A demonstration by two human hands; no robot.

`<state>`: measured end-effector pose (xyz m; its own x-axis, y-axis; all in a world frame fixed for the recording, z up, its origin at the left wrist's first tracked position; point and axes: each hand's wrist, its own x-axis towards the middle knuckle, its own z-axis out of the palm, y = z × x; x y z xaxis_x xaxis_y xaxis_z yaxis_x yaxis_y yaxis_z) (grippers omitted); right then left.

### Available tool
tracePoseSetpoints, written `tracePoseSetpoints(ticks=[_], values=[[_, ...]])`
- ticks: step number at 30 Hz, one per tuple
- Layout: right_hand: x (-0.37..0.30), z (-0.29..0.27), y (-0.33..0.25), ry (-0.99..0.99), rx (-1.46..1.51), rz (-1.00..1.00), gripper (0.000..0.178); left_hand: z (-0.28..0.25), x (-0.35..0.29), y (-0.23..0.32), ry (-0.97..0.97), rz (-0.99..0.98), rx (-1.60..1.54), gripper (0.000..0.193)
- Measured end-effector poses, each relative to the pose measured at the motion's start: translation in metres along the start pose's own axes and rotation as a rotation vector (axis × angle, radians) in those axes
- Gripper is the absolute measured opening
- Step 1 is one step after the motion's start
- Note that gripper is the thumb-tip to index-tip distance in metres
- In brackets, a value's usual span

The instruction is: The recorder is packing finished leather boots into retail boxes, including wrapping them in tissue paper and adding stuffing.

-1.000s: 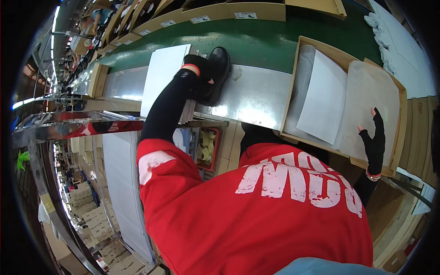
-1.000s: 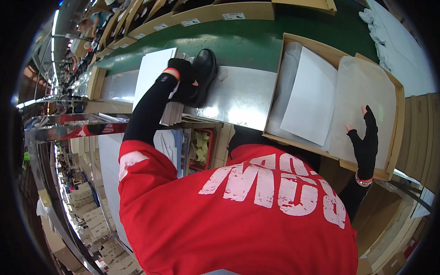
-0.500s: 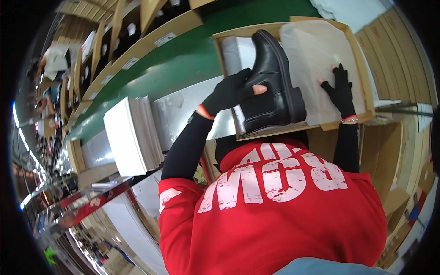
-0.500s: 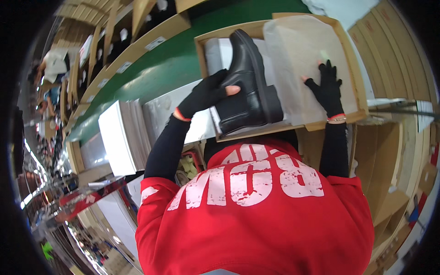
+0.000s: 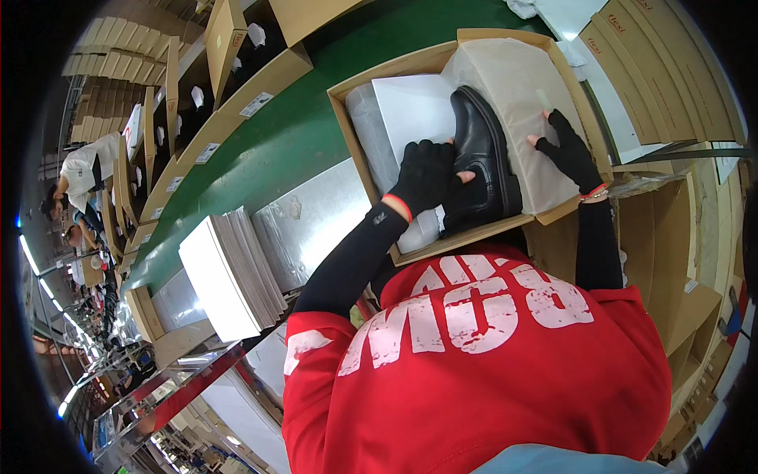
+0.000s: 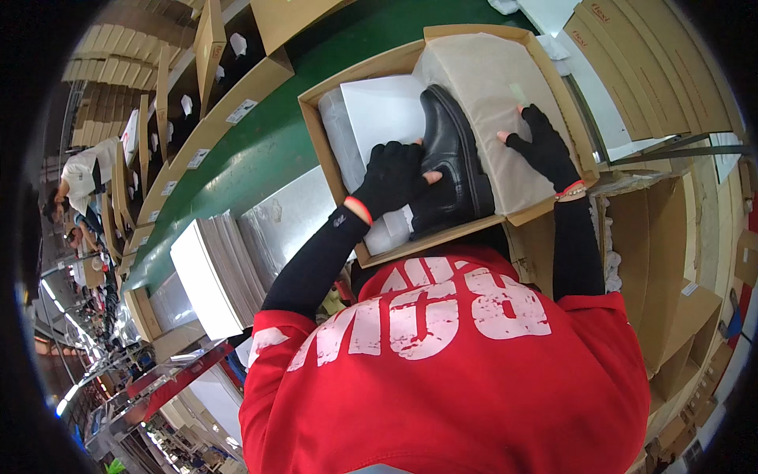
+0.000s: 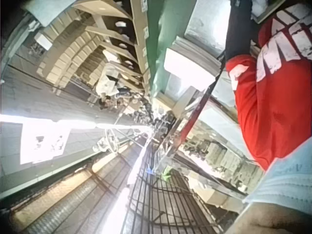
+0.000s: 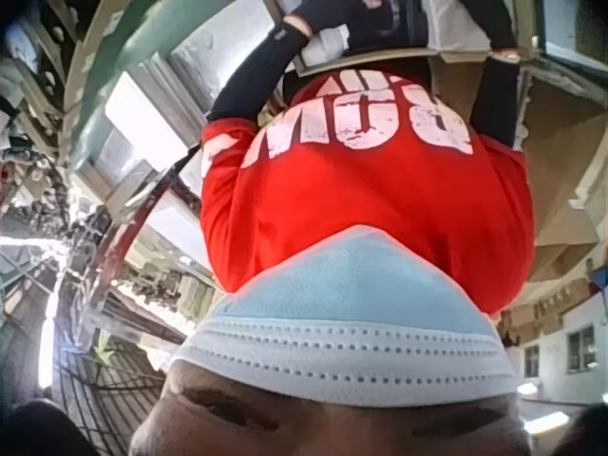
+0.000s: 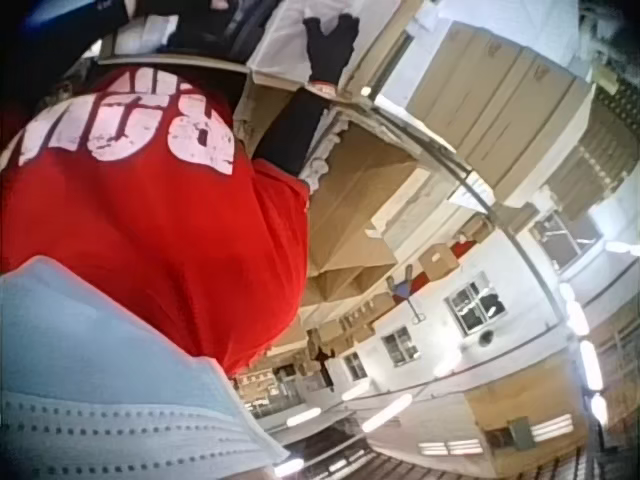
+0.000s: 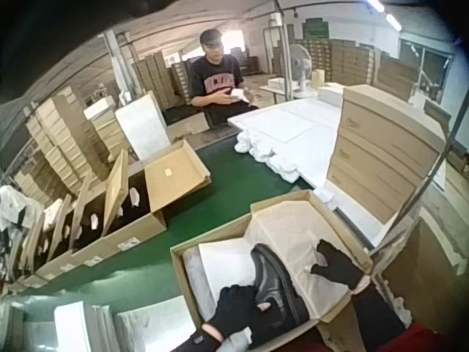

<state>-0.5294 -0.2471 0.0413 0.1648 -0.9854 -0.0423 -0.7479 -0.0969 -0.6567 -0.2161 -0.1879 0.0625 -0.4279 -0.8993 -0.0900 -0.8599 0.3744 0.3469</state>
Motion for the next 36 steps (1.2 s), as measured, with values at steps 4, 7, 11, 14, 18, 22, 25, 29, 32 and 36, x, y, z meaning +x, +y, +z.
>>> tracePoseSetpoints(ticks=[4, 7, 11, 14, 18, 22, 25, 29, 32, 36], values=[[0.044, -0.042, -0.007, 0.183, -0.016, -0.092, 0.059, -0.01, -0.032, -0.01, 0.407, 0.028, -0.036, 0.066], [0.111, -0.08, 0.004, 0.48, -0.156, -0.319, 0.04, -0.024, -0.067, -0.017, 0.476, -0.247, -0.008, 0.061], [0.22, -0.099, 0.13, 0.46, -0.263, -0.193, 0.029, -0.009, -0.091, -0.026, 0.577, -0.283, -0.065, 0.065], [0.269, -0.073, 0.196, 0.01, -0.637, 0.115, 0.029, -0.014, -0.098, -0.026, 0.682, -0.293, -0.175, 0.058], [0.253, -0.024, 0.159, 0.109, -0.684, 0.145, 0.033, -0.009, -0.116, -0.025, 0.621, -0.274, -0.12, 0.076], [0.252, -0.021, 0.162, 0.13, -0.84, 0.112, 0.039, -0.021, -0.108, -0.023, 0.567, -0.387, -0.187, 0.055], [0.257, -0.051, 0.165, 0.353, -0.476, -0.102, 0.045, -0.017, -0.111, -0.025, 0.661, -0.383, -0.266, 0.043], [0.245, -0.125, 0.088, 0.651, -0.148, -0.26, 0.05, -0.014, -0.111, -0.02, 0.768, -0.398, -0.247, 0.043], [0.201, -0.149, -0.014, 0.543, 0.19, -0.354, 0.041, -0.032, -0.109, 0.0, 0.891, -0.398, -0.268, 0.043], [0.084, -0.083, -0.135, -0.065, 0.525, -0.362, 0.032, -0.057, -0.1, 0.025, 0.892, -0.129, -0.377, 0.079]])
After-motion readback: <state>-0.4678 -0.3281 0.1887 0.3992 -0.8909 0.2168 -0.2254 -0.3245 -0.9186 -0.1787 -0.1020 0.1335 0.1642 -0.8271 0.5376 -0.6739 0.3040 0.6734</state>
